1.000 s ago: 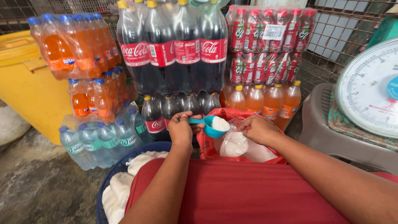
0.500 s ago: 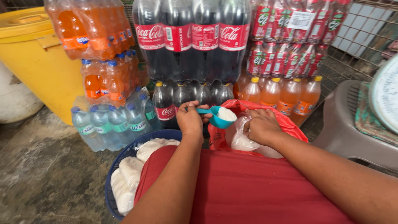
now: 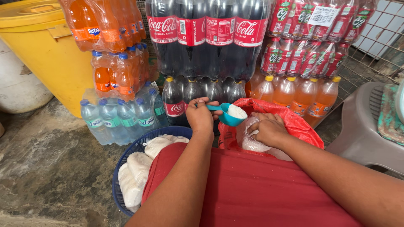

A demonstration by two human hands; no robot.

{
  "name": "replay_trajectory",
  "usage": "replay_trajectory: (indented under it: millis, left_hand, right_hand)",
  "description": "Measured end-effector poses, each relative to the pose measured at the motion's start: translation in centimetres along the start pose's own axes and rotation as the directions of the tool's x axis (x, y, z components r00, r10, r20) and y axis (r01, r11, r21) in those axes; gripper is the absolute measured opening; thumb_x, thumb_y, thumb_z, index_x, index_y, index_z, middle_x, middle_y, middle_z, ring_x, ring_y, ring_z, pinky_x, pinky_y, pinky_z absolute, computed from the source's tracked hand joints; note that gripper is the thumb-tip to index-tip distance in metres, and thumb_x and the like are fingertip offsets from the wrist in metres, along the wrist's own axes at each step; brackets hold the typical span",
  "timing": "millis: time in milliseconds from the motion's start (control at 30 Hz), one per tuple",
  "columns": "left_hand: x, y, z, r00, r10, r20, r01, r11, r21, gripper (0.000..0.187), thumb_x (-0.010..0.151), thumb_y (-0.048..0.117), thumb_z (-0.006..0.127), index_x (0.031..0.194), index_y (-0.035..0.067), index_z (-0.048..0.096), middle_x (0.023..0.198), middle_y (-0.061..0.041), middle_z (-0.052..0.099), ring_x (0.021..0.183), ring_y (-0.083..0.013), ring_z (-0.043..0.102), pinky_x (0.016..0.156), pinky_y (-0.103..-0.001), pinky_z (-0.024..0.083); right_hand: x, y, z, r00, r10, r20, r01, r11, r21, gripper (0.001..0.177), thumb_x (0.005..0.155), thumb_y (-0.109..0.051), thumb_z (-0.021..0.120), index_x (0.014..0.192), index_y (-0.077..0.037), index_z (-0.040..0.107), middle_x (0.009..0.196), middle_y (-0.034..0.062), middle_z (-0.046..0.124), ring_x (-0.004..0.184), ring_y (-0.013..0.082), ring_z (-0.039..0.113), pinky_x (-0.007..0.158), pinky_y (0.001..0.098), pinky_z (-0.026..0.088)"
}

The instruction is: The person scoops white rice from a large sack into a small plastic bag using a blue scoop, then places the bag on a weighing scale to check the weight. The person adjusts the amount of rice in the bag by adding or removing rice until the desired weight is reached.

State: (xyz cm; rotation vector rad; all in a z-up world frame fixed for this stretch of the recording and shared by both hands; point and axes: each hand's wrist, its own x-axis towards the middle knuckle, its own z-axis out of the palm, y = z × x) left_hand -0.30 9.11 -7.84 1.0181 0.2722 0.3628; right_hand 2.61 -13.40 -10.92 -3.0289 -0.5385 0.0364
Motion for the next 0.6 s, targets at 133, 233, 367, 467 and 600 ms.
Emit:
replay_trajectory:
  millis: [133,233,367,467,600]
  left_hand:
    - [0.0,0.1,0.1,1.0,-0.002,-0.01,0.002,1.0,-0.011,0.024,0.107,0.016,0.037,0.111,0.0,0.055,0.091,-0.018,0.076,0.051,-0.0156,0.065,0.048,-0.026,0.053]
    - [0.1,0.1,0.1,1.0,0.001,-0.009,-0.002,1.0,-0.014,0.024,0.106,0.015,0.037,0.111,0.0,0.055,0.091,-0.018,0.076,0.051,-0.016,0.065,0.047,-0.026,0.052]
    - [0.4,0.1,0.1,1.0,0.002,-0.004,-0.002,1.0,-0.017,0.024,0.107,0.016,0.037,0.111,0.0,0.055,0.091,-0.018,0.076,0.051,-0.0157,0.065,0.047,-0.026,0.052]
    - [0.4,0.1,0.0,1.0,-0.008,-0.008,0.008,1.0,-0.006,0.024,0.107,0.016,0.037,0.11,0.001,0.055,0.091,-0.018,0.076,0.051,-0.0156,0.065,0.047,-0.026,0.052]
    - [0.4,0.2,-0.1,1.0,-0.023,-0.016,0.023,1.0,0.006,0.023,0.107,0.016,0.037,0.11,0.001,0.055,0.09,-0.017,0.076,0.05,-0.0156,0.065,0.047,-0.026,0.051]
  right_hand:
    - [0.0,-0.9,0.1,0.999,0.009,0.038,-0.007,0.999,-0.048,0.025,0.08,-0.036,0.077,0.105,-0.037,0.082,0.162,-0.0031,0.035,0.148,0.0231,0.029,0.125,0.0495,0.013]
    - [-0.3,-1.8,-0.1,0.999,0.017,0.04,-0.014,0.997,-0.078,0.025,0.081,-0.035,0.077,0.105,-0.036,0.082,0.161,-0.0024,0.036,0.149,0.0231,0.028,0.126,0.0523,0.009]
    - [-0.7,-2.9,-0.2,1.0,0.008,0.031,-0.004,0.992,-0.126,0.025,0.082,-0.031,0.075,0.106,-0.033,0.082,0.158,-0.0001,0.039,0.149,0.0236,0.029,0.126,0.0533,0.007]
    - [-0.7,-3.2,0.1,0.999,0.004,0.037,0.002,0.987,-0.162,0.026,0.083,-0.028,0.073,0.107,-0.033,0.081,0.152,0.001,0.046,0.147,0.0237,0.032,0.128,0.052,0.008]
    - [-0.2,-2.5,0.6,1.0,-0.02,0.006,0.021,0.992,-0.125,0.024,0.085,-0.031,0.073,0.107,-0.029,0.081,0.143,0.0037,0.055,0.144,0.0232,0.039,0.13,0.0506,0.011]
